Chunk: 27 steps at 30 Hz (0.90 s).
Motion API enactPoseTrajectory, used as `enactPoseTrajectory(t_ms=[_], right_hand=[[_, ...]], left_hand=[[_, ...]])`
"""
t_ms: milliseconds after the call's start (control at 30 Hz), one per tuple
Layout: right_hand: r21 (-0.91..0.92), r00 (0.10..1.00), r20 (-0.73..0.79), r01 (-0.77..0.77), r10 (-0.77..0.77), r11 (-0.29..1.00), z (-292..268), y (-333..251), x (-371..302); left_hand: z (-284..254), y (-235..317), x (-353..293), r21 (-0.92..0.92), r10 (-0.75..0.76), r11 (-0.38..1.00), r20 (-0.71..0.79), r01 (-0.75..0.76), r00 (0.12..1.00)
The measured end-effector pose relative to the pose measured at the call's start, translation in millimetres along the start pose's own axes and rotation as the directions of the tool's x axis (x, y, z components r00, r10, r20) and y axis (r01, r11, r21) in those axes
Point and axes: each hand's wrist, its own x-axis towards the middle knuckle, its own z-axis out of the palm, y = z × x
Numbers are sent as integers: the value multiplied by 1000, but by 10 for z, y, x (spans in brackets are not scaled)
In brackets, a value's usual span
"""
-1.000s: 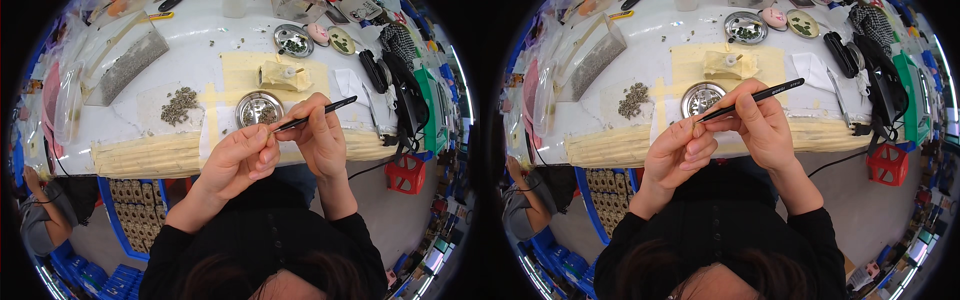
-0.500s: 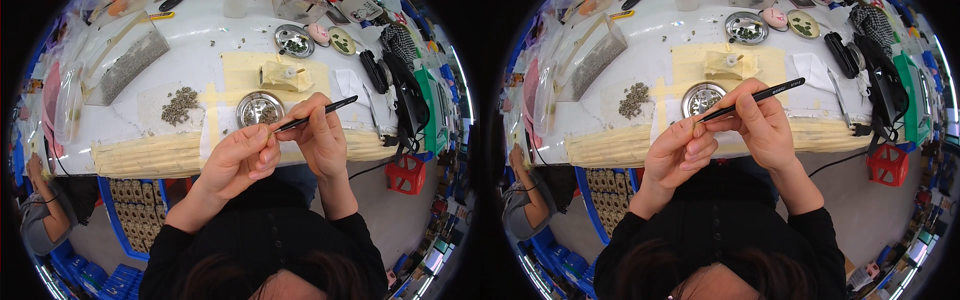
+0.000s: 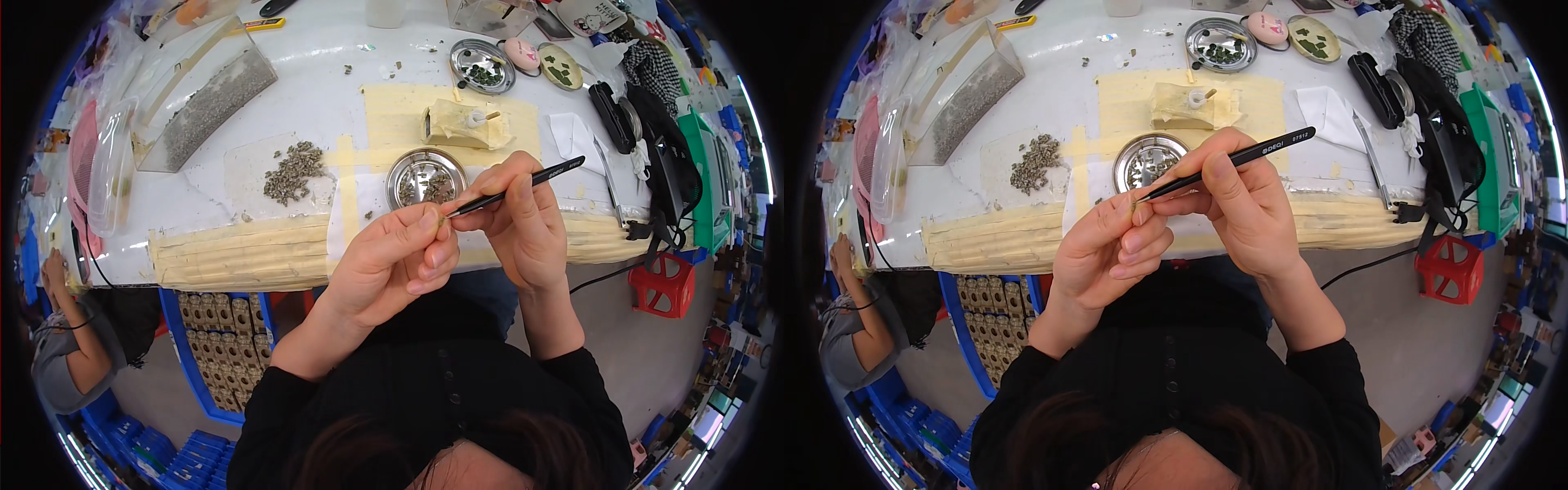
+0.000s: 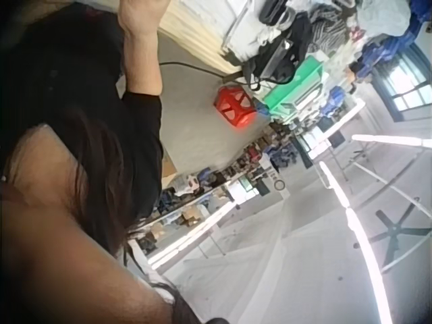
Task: Assembling or sorting small metal components using tweezers at a factory workbench.
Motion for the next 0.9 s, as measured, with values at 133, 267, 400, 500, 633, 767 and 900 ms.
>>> enactPoseTrajectory(t_ms=[133,267,400,500,633,767,900], right_hand=[[-3,1000,-1,-1,1,1000,0,-2,-3],[4,1000,-2,-3,3,1000,-4,2,-3],[8,1000,1,-4,4,1000,-12,8,2],[12,1000,2,-4,4,1000,-9,11,5],[16,1000,-2,-6,6,1000,-9,15,3],[12,1000,2,-5,5,1000,-13,10,4],[11,1000,-1,-4,4,1000,-10,11,5]], left_hand=[[4,-3,-2,4,1,1000,-5,-1,1000],[25,3,0,7,-4,1000,-21,4,1000],[17,-4,0,-8,8,1000,5,-8,1000],[-2,-9,1,-17,13,1000,15,-13,1000],[-5,-6,1,-15,3,1000,-3,-3,1000],[-11,-8,2,-14,4,1000,-3,-4,1000],[-10,-5,4,-19,1,1000,-2,-1,1000]])
